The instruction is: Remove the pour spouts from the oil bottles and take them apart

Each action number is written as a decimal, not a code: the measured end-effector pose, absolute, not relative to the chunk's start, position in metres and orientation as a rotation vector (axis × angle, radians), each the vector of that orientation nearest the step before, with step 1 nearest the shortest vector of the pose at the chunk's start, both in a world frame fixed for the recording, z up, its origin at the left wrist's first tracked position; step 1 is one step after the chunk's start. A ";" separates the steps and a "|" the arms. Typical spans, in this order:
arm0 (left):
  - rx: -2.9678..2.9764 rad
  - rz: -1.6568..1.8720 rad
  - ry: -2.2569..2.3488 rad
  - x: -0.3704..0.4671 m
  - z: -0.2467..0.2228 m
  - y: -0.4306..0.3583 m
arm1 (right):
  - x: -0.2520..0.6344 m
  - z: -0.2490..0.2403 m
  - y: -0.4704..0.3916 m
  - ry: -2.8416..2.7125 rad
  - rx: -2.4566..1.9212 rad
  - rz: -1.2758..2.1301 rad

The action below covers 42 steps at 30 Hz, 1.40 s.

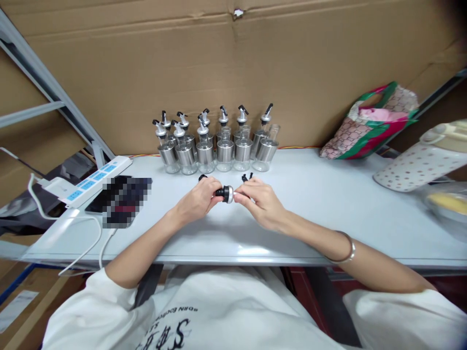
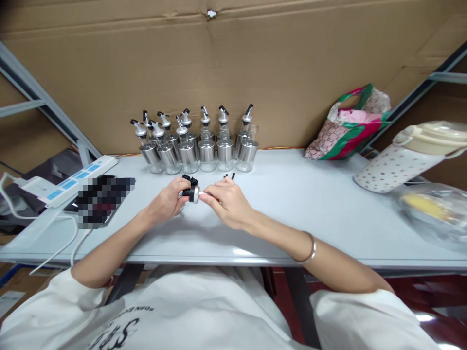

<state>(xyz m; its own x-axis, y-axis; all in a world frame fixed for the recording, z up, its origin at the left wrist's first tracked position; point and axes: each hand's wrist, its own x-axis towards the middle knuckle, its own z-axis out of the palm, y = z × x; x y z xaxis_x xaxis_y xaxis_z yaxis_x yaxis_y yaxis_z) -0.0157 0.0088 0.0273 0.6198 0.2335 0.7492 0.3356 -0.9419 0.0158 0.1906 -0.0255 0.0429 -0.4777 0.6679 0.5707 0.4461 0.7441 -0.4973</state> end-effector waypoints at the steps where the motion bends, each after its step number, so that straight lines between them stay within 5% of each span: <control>1: -2.681 -1.307 -0.495 -0.019 0.026 0.013 | 0.191 0.043 -0.025 -2.078 -0.889 0.631; 5: -2.260 -1.713 -0.834 -0.044 0.029 0.038 | 0.195 0.042 -0.018 -1.710 -0.942 1.177; 15: -2.838 -0.663 -1.378 -0.072 0.013 0.062 | 0.198 0.031 -0.010 -1.680 -1.036 1.060; 29: -2.915 -0.957 -1.488 -0.046 -0.002 0.064 | 0.196 0.020 -0.008 -1.759 -1.052 1.108; 36: -3.135 -0.618 -1.482 -0.069 0.023 0.045 | 0.194 0.010 -0.004 -1.867 -1.122 1.385; 42: -3.416 -0.291 -1.361 -0.082 0.037 0.029 | 0.191 0.014 -0.014 -2.082 -1.071 1.160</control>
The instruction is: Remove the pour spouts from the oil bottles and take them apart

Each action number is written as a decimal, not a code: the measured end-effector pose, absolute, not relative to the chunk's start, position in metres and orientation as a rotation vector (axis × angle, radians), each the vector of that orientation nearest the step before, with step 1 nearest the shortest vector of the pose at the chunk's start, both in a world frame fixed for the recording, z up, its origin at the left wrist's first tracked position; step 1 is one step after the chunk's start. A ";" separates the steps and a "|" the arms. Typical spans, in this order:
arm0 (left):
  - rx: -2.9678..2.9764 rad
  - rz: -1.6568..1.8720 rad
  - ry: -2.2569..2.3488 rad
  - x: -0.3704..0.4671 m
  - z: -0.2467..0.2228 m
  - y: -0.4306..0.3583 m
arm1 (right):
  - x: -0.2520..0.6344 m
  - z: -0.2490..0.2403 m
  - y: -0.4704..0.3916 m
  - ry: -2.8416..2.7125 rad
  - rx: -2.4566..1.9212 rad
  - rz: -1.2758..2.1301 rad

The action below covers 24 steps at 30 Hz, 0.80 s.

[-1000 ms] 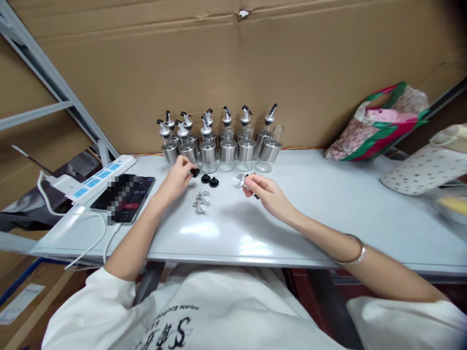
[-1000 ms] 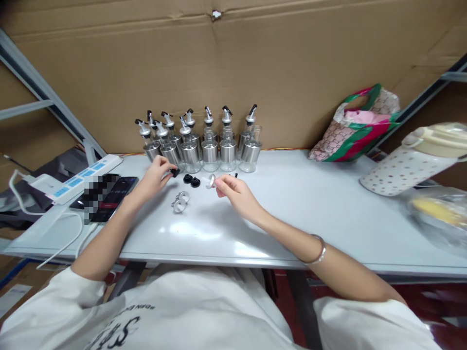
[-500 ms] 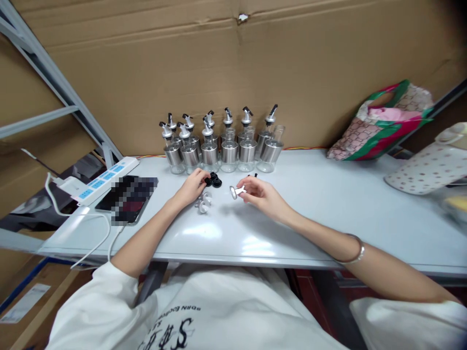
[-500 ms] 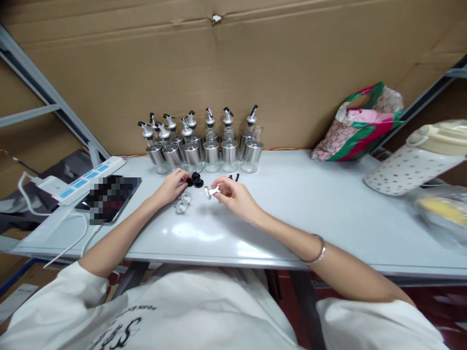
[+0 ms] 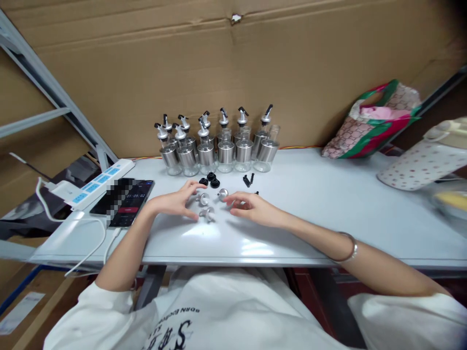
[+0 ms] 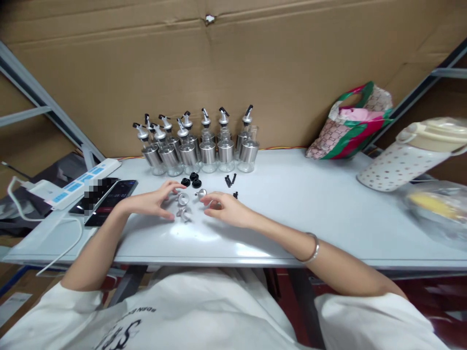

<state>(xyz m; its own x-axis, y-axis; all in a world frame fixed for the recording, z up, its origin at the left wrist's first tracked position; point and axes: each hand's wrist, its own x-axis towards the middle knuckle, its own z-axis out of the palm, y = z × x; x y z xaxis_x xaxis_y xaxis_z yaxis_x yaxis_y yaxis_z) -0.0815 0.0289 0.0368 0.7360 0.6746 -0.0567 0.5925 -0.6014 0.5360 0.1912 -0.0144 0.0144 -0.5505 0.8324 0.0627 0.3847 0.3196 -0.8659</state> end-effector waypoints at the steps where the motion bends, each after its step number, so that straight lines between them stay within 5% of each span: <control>1: 2.399 0.191 0.941 -0.080 0.036 0.028 | 0.191 0.015 -0.016 -2.106 -1.075 1.074; 13: 2.498 0.366 0.969 -0.036 0.011 0.007 | 0.187 0.004 -0.009 -2.469 -0.926 0.647; 19: 2.644 0.690 0.889 -0.030 0.003 0.009 | 0.189 0.009 -0.014 -2.468 -0.794 0.703; 24: 2.690 0.605 0.812 -0.028 0.005 0.010 | 0.187 0.013 -0.019 -2.347 -0.841 0.681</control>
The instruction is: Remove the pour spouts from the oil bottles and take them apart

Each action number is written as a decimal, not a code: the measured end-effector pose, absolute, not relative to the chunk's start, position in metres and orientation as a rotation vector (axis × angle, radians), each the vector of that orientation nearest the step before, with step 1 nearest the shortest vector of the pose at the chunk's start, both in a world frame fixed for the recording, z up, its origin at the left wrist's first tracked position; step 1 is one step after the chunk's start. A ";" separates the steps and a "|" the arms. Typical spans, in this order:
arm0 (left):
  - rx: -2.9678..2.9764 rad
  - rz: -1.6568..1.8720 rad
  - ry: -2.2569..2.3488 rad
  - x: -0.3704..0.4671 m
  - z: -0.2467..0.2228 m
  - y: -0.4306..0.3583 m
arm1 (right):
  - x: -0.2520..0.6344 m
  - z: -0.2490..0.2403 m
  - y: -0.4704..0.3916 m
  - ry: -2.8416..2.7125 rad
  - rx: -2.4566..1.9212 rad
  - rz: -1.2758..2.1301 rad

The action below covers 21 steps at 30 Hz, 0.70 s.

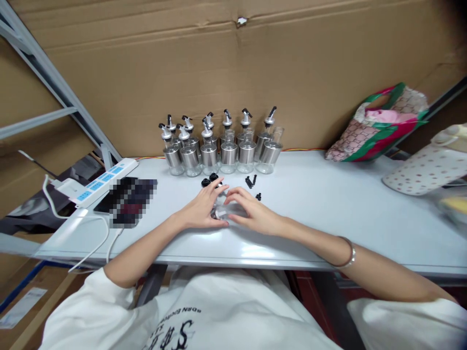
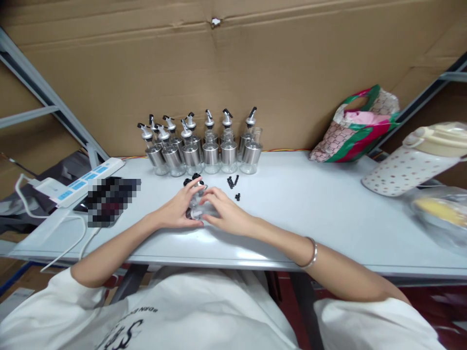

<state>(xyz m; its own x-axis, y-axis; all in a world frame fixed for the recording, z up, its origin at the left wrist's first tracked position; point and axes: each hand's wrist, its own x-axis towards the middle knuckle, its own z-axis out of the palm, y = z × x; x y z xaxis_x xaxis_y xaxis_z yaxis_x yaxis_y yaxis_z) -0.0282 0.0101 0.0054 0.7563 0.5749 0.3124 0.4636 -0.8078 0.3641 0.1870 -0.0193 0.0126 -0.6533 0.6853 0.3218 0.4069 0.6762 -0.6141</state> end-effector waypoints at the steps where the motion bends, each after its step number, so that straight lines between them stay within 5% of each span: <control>1: 2.672 0.588 0.806 -0.027 0.006 0.010 | 0.187 0.013 -0.018 -2.309 -0.885 0.658; 13: 2.576 0.654 0.819 -0.025 -0.010 0.016 | 0.177 0.000 -0.020 -2.259 -0.713 1.182; 21: 2.474 0.617 0.872 -0.015 -0.007 0.004 | 0.178 -0.005 -0.028 -2.478 -0.795 1.031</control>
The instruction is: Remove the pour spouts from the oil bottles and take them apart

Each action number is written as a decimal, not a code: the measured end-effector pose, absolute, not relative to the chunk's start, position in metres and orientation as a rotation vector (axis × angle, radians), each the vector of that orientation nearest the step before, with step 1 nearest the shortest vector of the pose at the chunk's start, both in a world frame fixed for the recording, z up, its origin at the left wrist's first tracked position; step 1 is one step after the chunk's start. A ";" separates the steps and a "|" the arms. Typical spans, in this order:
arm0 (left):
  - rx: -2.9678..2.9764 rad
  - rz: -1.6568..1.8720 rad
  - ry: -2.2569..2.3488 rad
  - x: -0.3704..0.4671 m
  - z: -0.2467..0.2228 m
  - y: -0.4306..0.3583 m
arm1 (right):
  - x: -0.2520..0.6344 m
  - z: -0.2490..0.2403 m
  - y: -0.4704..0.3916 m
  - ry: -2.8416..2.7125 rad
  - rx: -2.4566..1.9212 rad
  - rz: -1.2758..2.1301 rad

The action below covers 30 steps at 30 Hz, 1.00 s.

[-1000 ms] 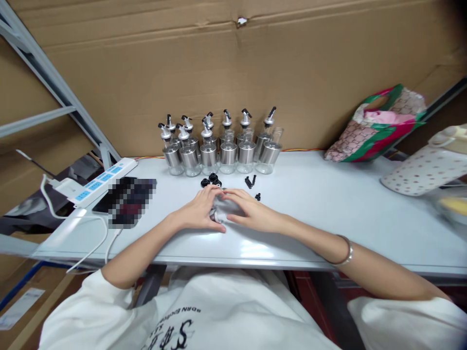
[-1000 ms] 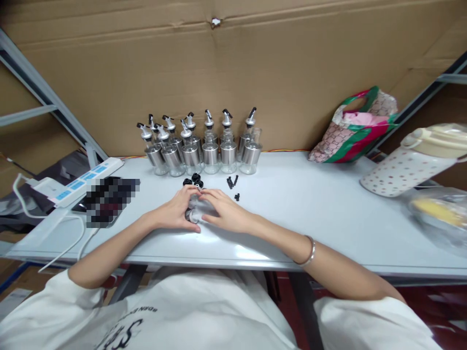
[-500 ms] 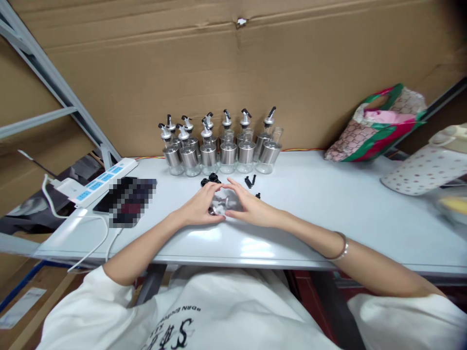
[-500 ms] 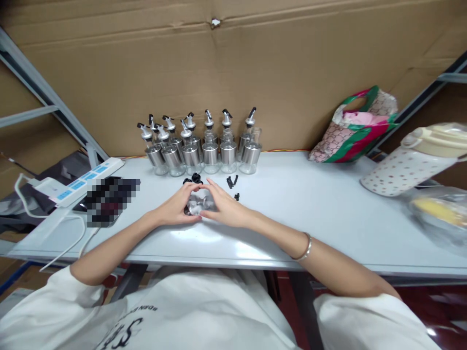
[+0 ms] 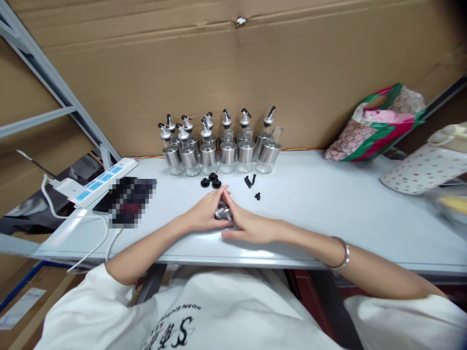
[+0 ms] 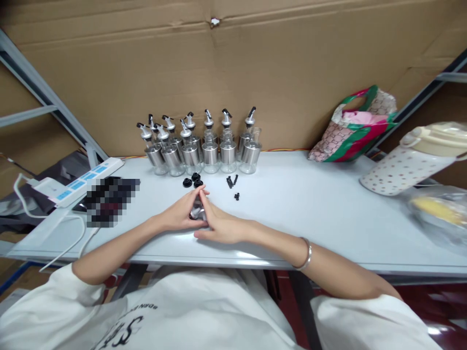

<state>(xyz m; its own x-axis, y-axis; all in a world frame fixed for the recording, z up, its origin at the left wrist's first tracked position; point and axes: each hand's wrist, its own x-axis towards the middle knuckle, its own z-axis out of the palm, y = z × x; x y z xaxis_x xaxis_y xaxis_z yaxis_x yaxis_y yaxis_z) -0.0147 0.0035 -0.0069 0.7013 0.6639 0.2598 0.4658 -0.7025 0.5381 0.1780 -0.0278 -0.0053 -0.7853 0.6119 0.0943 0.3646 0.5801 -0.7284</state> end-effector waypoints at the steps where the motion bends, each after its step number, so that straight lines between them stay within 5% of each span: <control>1: 2.463 0.611 0.880 -0.014 -0.005 0.002 | 0.178 -0.006 -0.027 -2.497 -0.793 0.984; 23: 2.787 0.497 0.844 -0.024 0.011 0.006 | 0.222 0.039 -0.003 -2.622 -0.968 0.374; 30: 2.881 0.466 0.835 -0.024 0.009 0.010 | 0.264 0.041 0.027 -2.639 -1.297 0.516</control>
